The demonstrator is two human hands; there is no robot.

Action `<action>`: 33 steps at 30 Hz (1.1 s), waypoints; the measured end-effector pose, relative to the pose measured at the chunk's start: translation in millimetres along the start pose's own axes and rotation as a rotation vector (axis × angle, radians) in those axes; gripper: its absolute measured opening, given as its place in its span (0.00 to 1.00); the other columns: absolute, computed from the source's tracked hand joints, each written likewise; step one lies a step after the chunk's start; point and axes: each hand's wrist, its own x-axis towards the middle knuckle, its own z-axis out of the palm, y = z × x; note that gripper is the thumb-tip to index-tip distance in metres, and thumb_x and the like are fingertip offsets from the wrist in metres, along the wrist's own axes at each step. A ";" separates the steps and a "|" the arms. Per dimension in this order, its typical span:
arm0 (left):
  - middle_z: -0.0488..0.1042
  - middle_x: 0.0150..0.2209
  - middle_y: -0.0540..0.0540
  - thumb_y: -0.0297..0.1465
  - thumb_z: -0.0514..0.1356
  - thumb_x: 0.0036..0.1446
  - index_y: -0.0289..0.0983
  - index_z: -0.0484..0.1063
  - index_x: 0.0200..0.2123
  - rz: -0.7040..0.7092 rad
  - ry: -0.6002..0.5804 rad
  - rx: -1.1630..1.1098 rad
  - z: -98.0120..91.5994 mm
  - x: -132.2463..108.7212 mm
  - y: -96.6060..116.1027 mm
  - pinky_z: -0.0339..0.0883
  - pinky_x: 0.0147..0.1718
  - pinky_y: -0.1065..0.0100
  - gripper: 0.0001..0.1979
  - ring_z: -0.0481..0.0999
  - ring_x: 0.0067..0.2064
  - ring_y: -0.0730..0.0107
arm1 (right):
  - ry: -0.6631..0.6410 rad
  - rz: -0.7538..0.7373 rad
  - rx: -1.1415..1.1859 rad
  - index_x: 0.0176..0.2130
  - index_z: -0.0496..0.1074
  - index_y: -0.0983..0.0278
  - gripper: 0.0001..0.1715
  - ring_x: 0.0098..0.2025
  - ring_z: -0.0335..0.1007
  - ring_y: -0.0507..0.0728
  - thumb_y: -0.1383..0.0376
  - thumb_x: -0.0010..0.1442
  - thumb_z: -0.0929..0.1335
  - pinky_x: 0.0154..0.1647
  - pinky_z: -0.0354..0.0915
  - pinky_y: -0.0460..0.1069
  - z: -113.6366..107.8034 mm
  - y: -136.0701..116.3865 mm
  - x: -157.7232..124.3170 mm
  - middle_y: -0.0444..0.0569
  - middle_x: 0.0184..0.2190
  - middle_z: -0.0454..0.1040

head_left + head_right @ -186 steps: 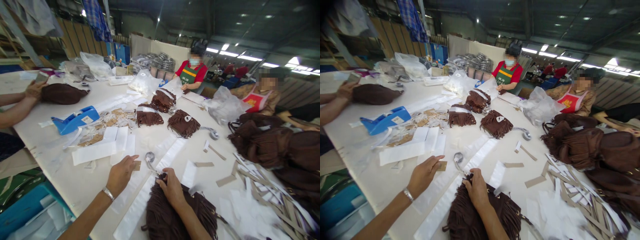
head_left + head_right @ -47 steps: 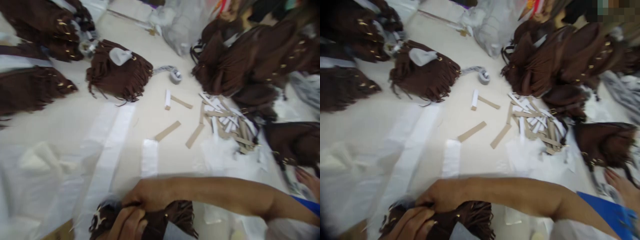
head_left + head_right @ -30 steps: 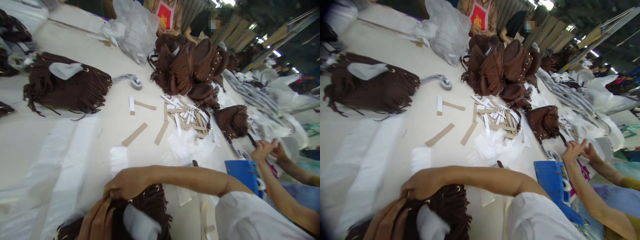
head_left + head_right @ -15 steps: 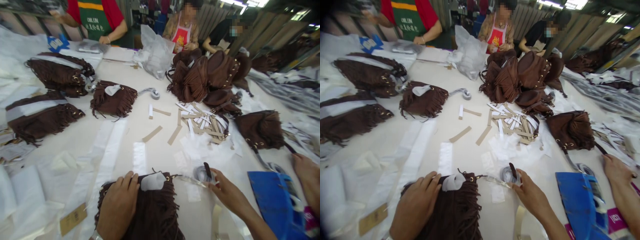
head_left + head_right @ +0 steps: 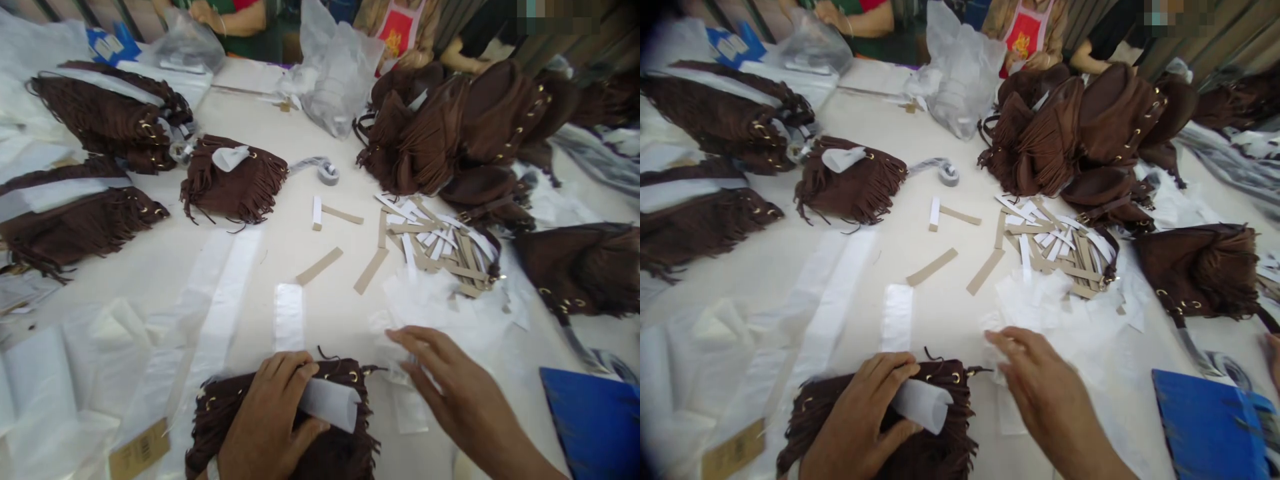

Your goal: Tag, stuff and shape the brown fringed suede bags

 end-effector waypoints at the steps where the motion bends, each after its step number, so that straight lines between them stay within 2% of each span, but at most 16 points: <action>1: 0.65 0.56 0.43 0.29 0.60 0.55 0.42 0.60 0.54 -0.012 0.002 -0.012 2.2 -0.7 -1.7 0.61 0.58 0.49 0.23 0.62 0.58 0.55 | -0.066 -0.107 0.060 0.61 0.60 0.52 0.26 0.57 0.64 0.57 0.65 0.65 0.60 0.53 0.67 0.54 3.7 -15.3 11.1 0.51 0.59 0.64; 4: 0.65 0.55 0.42 0.22 0.56 0.52 0.40 0.61 0.49 -0.031 0.006 -0.035 6.4 -2.9 -4.5 0.58 0.59 0.50 0.20 0.62 0.59 0.57 | -0.141 -0.257 0.159 0.58 0.64 0.55 0.24 0.58 0.62 0.58 0.68 0.63 0.63 0.55 0.66 0.56 29.0 -47.0 29.0 0.51 0.60 0.63; 6: 0.65 0.55 0.41 0.20 0.55 0.51 0.40 0.61 0.48 -0.033 0.006 -0.038 7.0 -3.6 -4.8 0.58 0.60 0.50 0.20 0.61 0.59 0.56 | -0.074 -0.276 0.128 0.50 0.70 0.59 0.16 0.56 0.64 0.60 0.69 0.62 0.65 0.55 0.66 0.58 47.5 -56.4 27.3 0.52 0.56 0.68; 9: 0.65 0.55 0.40 0.20 0.55 0.51 0.39 0.61 0.48 -0.027 0.006 -0.038 6.8 -3.0 -4.2 0.58 0.59 0.50 0.20 0.62 0.59 0.56 | 0.062 -0.300 -0.003 0.42 0.72 0.64 0.08 0.54 0.65 0.63 0.70 0.62 0.65 0.54 0.64 0.60 61.8 -62.3 14.8 0.54 0.52 0.72; 12: 0.65 0.52 0.40 0.21 0.54 0.52 0.39 0.60 0.47 -0.020 0.002 -0.042 7.4 -2.1 -4.1 0.59 0.58 0.50 0.18 0.63 0.58 0.55 | 0.136 -0.246 -0.111 0.42 0.71 0.67 0.08 0.53 0.65 0.65 0.71 0.62 0.64 0.52 0.63 0.61 60.6 -69.7 1.4 0.57 0.52 0.71; 14: 0.65 0.51 0.40 0.21 0.54 0.53 0.39 0.60 0.46 -0.017 -0.003 -0.054 8.1 -1.8 -4.6 0.59 0.56 0.49 0.16 0.64 0.56 0.55 | 0.138 -0.219 -0.124 0.42 0.70 0.66 0.08 0.47 0.68 0.63 0.71 0.63 0.63 0.47 0.66 0.59 58.1 -76.2 -8.3 0.57 0.48 0.73; 16: 0.65 0.50 0.40 0.21 0.53 0.54 0.39 0.59 0.45 -0.015 -0.002 -0.069 8.4 -1.7 -5.3 0.60 0.55 0.49 0.15 0.64 0.55 0.55 | 0.060 -0.221 -0.073 0.39 0.68 0.65 0.05 0.36 0.70 0.58 0.70 0.63 0.63 0.36 0.66 0.53 57.5 -81.5 -20.4 0.53 0.39 0.75; 18: 0.65 0.50 0.40 0.22 0.53 0.55 0.39 0.59 0.45 -0.012 0.000 -0.080 8.4 -1.5 -6.2 0.60 0.54 0.50 0.15 0.64 0.55 0.56 | -0.022 -0.251 -0.016 0.34 0.66 0.63 0.06 0.27 0.67 0.55 0.69 0.64 0.62 0.26 0.62 0.49 57.6 -83.8 -32.9 0.47 0.30 0.72; 20: 0.65 0.49 0.40 0.22 0.53 0.55 0.39 0.59 0.45 -0.007 0.001 -0.085 8.2 -1.4 -7.1 0.60 0.54 0.50 0.14 0.64 0.54 0.56 | -0.061 -0.263 0.023 0.34 0.65 0.61 0.07 0.23 0.64 0.54 0.69 0.65 0.61 0.22 0.58 0.48 55.7 -83.0 -40.1 0.43 0.26 0.70; 22: 0.65 0.49 0.41 0.23 0.53 0.56 0.39 0.59 0.44 0.002 -0.002 -0.086 8.2 -1.5 -8.1 0.61 0.53 0.51 0.13 0.64 0.53 0.57 | -0.052 -0.209 0.040 0.43 0.66 0.62 0.08 0.26 0.66 0.53 0.70 0.65 0.60 0.26 0.60 0.48 51.4 -79.7 -36.2 0.45 0.31 0.71; 24: 0.65 0.49 0.41 0.24 0.53 0.57 0.39 0.59 0.45 0.013 0.002 -0.083 8.6 -2.0 -9.1 0.61 0.53 0.52 0.12 0.64 0.53 0.57 | -0.080 -0.125 0.030 0.56 0.61 0.62 0.21 0.31 0.68 0.53 0.72 0.64 0.61 0.31 0.63 0.48 46.8 -75.3 -20.9 0.47 0.38 0.71; 25: 0.65 0.49 0.41 0.24 0.52 0.58 0.39 0.59 0.45 0.019 0.007 -0.079 8.8 -2.3 -9.6 0.61 0.53 0.52 0.12 0.65 0.53 0.57 | -0.092 -0.114 0.006 0.59 0.58 0.61 0.25 0.33 0.68 0.53 0.72 0.63 0.62 0.33 0.63 0.48 45.4 -72.8 -10.7 0.48 0.40 0.71; 27: 0.65 0.49 0.41 0.25 0.52 0.58 0.39 0.59 0.45 0.031 0.016 -0.069 9.3 -3.0 -10.2 0.61 0.53 0.53 0.11 0.65 0.53 0.57 | -0.104 -0.161 -0.070 0.56 0.62 0.61 0.23 0.36 0.68 0.55 0.72 0.62 0.64 0.34 0.63 0.49 44.5 -68.6 8.8 0.49 0.40 0.70; 29: 0.66 0.48 0.41 0.25 0.52 0.58 0.39 0.60 0.45 0.038 0.024 -0.058 9.7 -3.2 -10.3 0.62 0.53 0.53 0.11 0.65 0.53 0.57 | -0.080 -0.239 -0.145 0.49 0.67 0.63 0.15 0.36 0.67 0.57 0.71 0.61 0.65 0.34 0.63 0.51 45.0 -66.7 20.5 0.49 0.38 0.70; 31: 0.66 0.48 0.41 0.26 0.53 0.58 0.39 0.60 0.45 0.032 0.030 -0.052 9.9 -2.5 -10.0 0.63 0.52 0.53 0.11 0.67 0.51 0.57 | -0.047 -0.264 -0.179 0.45 0.68 0.64 0.10 0.35 0.66 0.58 0.71 0.61 0.64 0.35 0.63 0.52 44.8 -69.1 20.0 0.50 0.35 0.69; 33: 0.67 0.46 0.41 0.26 0.53 0.58 0.39 0.61 0.44 0.006 0.032 -0.053 10.1 -1.0 -9.7 0.65 0.49 0.55 0.10 0.68 0.49 0.58 | -0.030 -0.223 -0.147 0.42 0.68 0.64 0.09 0.34 0.65 0.57 0.71 0.62 0.63 0.35 0.62 0.52 43.7 -76.2 8.5 0.49 0.34 0.69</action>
